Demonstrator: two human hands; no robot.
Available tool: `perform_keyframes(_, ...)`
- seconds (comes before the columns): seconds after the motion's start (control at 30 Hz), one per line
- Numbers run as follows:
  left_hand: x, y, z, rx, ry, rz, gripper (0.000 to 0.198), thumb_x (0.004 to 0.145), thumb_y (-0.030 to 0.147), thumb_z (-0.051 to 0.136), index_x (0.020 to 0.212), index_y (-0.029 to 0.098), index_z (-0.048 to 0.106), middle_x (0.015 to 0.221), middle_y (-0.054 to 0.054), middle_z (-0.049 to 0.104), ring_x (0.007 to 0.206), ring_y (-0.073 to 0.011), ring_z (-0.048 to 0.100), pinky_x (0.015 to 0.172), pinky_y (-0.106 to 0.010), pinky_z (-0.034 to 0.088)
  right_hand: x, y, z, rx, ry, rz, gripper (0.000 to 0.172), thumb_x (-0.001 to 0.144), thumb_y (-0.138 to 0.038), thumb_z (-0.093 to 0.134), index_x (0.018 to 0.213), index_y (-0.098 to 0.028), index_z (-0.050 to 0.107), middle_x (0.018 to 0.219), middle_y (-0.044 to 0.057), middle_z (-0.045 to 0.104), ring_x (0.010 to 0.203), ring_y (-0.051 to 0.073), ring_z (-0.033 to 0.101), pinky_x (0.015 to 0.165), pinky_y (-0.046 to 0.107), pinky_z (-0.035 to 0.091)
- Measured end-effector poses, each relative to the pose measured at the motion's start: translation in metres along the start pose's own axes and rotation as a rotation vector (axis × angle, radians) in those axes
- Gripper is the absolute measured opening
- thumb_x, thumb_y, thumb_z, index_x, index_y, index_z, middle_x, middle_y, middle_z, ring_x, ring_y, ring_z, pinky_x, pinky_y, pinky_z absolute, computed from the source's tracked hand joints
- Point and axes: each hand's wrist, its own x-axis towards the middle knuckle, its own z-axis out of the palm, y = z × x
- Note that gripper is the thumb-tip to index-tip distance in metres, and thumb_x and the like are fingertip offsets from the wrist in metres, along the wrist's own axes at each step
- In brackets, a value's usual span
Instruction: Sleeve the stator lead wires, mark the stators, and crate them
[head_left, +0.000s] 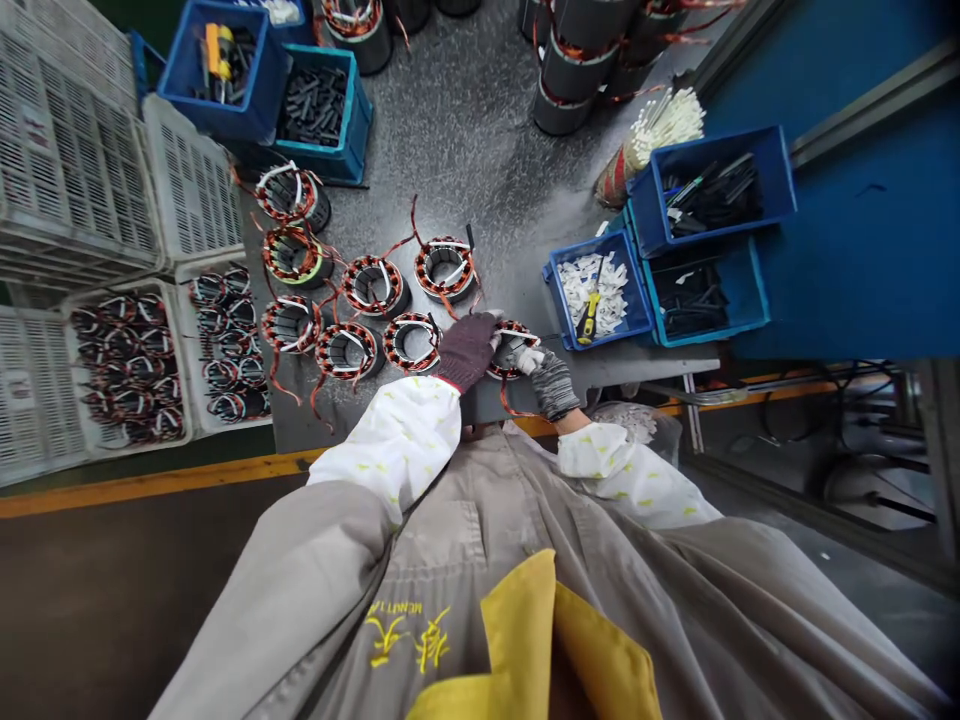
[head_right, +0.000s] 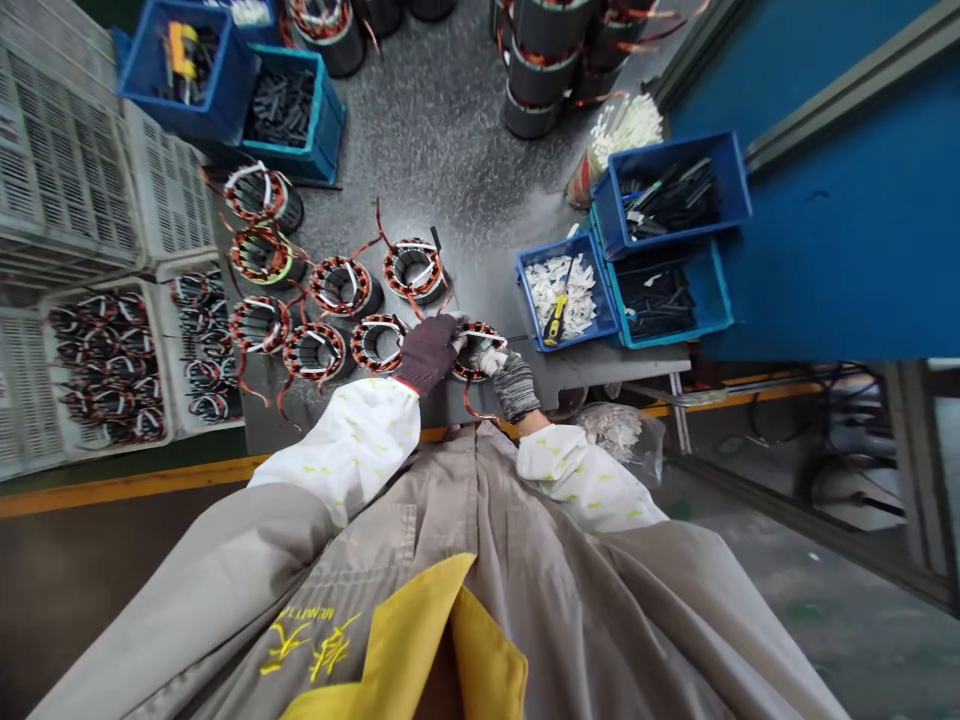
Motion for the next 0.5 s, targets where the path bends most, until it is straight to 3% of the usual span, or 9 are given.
perform_keyframes(0.13,-0.012,-0.016,0.009,-0.194,0.052,-0.096,0.038,0.107,0.026,0.062,0.143,0.021,0.073,0.139,-0.011,0.078,0.138,-0.0312,0.067,0.121,-0.038,0.048,-0.001,0.014,0.002,-0.232,-0.089,0.010,0.020,0.094,-0.036,0.077,0.081,-0.022,0.081,0.102,0.014,0.087,0.110,0.032,0.080,0.113,0.053,0.062)
perform_keyframes(0.23,-0.013,-0.019,0.010,-0.371,0.049,-0.136,0.034,0.102,0.026,0.069,0.135,0.022,0.076,0.131,-0.010,0.081,0.132,-0.0306,0.071,0.119,-0.041,0.051,-0.004,0.021,0.007,-0.216,-0.076,0.044,0.015,0.096,-0.029,0.077,0.085,-0.020,0.083,0.105,0.014,0.087,0.107,0.029,0.081,0.111,0.049,0.063)
perform_keyframes(0.37,-0.012,-0.021,0.001,-0.723,0.113,-0.219,0.041,0.107,0.033,0.063,0.145,0.022,0.069,0.120,-0.008,0.083,0.114,-0.0251,0.077,0.104,-0.038,0.060,-0.007,0.021,0.012,-0.180,-0.015,0.059,0.015,0.098,-0.027,0.074,0.095,-0.019,0.086,0.112,0.014,0.088,0.108,0.027,0.082,0.107,0.043,0.065)
perform_keyframes(0.43,-0.016,-0.023,0.000,-0.706,0.177,-0.255,0.043,0.108,0.037,0.063,0.148,0.023,0.066,0.125,-0.009,0.082,0.120,-0.0258,0.076,0.106,-0.038,0.058,-0.006,0.018,0.016,-0.295,0.000,-0.007,0.011,0.095,-0.025,0.079,0.088,-0.019,0.086,0.107,0.014,0.088,0.105,0.027,0.082,0.104,0.043,0.067)
perform_keyframes(0.5,-0.024,-0.025,0.004,-0.569,0.151,-0.303,0.047,0.102,0.040,0.072,0.146,0.026,0.066,0.127,-0.009,0.081,0.125,-0.0293,0.075,0.110,-0.040,0.057,-0.003,0.014,0.017,-0.467,0.043,-0.141,0.017,0.094,-0.019,0.078,0.078,-0.021,0.082,0.093,0.010,0.088,0.093,0.024,0.083,0.094,0.037,0.070)
